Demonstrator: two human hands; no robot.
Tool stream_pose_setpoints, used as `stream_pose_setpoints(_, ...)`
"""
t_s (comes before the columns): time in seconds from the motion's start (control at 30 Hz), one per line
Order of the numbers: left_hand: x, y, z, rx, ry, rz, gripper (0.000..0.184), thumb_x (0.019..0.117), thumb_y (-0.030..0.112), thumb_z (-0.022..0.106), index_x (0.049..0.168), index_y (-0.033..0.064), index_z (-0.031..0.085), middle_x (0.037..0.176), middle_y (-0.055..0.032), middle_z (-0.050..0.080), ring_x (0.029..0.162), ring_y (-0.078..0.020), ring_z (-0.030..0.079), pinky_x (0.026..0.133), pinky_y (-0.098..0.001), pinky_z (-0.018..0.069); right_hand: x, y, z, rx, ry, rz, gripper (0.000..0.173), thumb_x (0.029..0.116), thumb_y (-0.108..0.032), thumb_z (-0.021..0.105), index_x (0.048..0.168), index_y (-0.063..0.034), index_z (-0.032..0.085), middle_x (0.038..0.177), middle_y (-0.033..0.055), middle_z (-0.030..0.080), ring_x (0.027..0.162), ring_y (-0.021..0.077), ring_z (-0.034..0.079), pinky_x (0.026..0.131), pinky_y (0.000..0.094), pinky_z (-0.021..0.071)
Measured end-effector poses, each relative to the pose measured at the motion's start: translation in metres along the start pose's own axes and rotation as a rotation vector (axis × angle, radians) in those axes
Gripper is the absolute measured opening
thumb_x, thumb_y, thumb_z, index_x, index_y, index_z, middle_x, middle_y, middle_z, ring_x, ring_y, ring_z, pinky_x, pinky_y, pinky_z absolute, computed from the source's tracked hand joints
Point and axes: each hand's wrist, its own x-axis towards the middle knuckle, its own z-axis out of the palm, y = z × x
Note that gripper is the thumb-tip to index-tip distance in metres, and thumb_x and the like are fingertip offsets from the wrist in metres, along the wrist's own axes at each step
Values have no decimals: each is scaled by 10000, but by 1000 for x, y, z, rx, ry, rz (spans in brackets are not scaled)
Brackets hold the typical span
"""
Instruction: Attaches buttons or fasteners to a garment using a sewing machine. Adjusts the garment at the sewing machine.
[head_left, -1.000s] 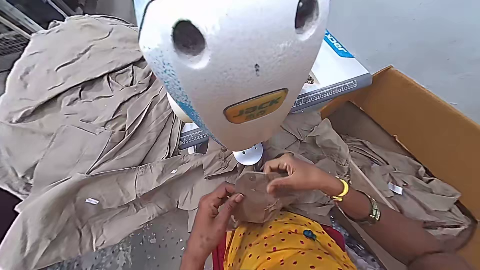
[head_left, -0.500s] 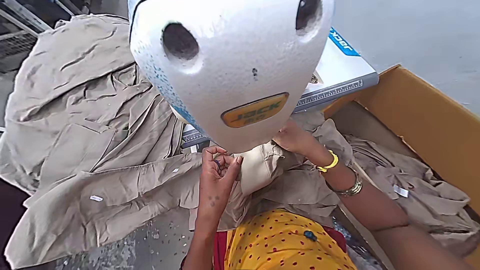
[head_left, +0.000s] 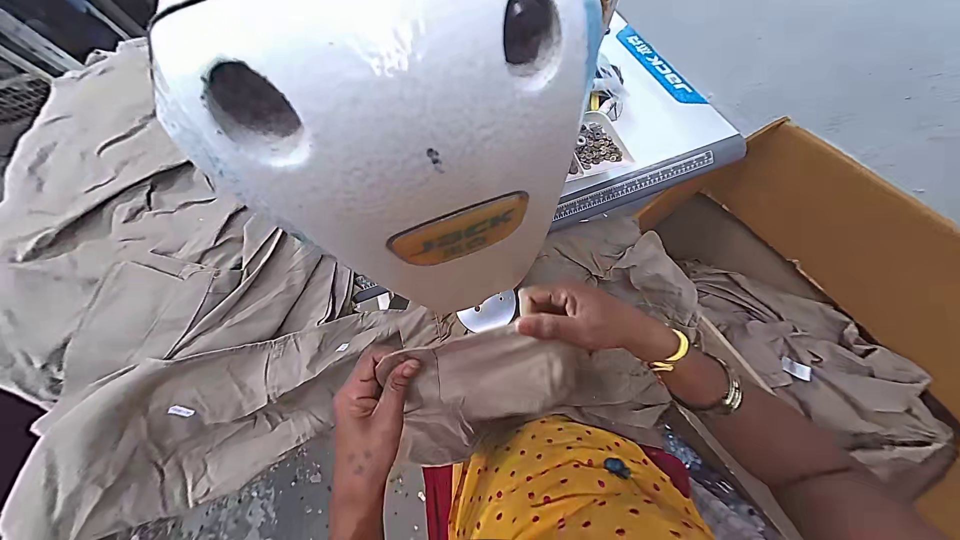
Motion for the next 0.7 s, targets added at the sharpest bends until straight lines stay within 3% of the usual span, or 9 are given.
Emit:
stream_pose_setpoints(0.07,7,-7,-1,-6,34,-91,52,983,169,613,970,119,616,807,129,676,733,33,652,688,-154,561,10,6,-1,-161,211,4,169,976,-210,680,867,-85,646,713,-114,565,649,-79,515,619,118,432)
stream_pose_setpoints(0.13,15,-11,5,-96,73,-191,43,1003,119,571,984,101,604,801,103,678,737,11,663,706,-176,574,20,7,-2,-218,342,12,89,944,-158,713,924,-96,652,757,-98,623,695,-60,569,674,149,486)
stream_pose_setpoints(0.2,21,-9,9,-175,94,-243,45,1010,101,547,1007,96,592,818,89,682,755,-4,673,733,-193,588,27,3,-3,-236,409,25,77,936,-91,698,938,-98,622,748,-79,613,671,-37,568,642,167,486)
stream_pose_setpoints(0.4,32,-1,11,-192,64,-290,71,1010,92,550,1007,70,618,817,43,708,748,-49,699,728,-232,609,34,8,-13,-212,456,58,111,938,-48,685,989,-102,603,696,-74,582,597,-25,532,566,159,459)
stream_pose_setpoints(0.7,34,-3,9,-165,46,-296,73,1008,97,550,1019,71,617,820,50,715,744,-46,705,710,-231,613,31,12,-7,-209,486,38,98,937,-44,673,979,-105,609,742,-80,604,660,-36,563,624,154,481)
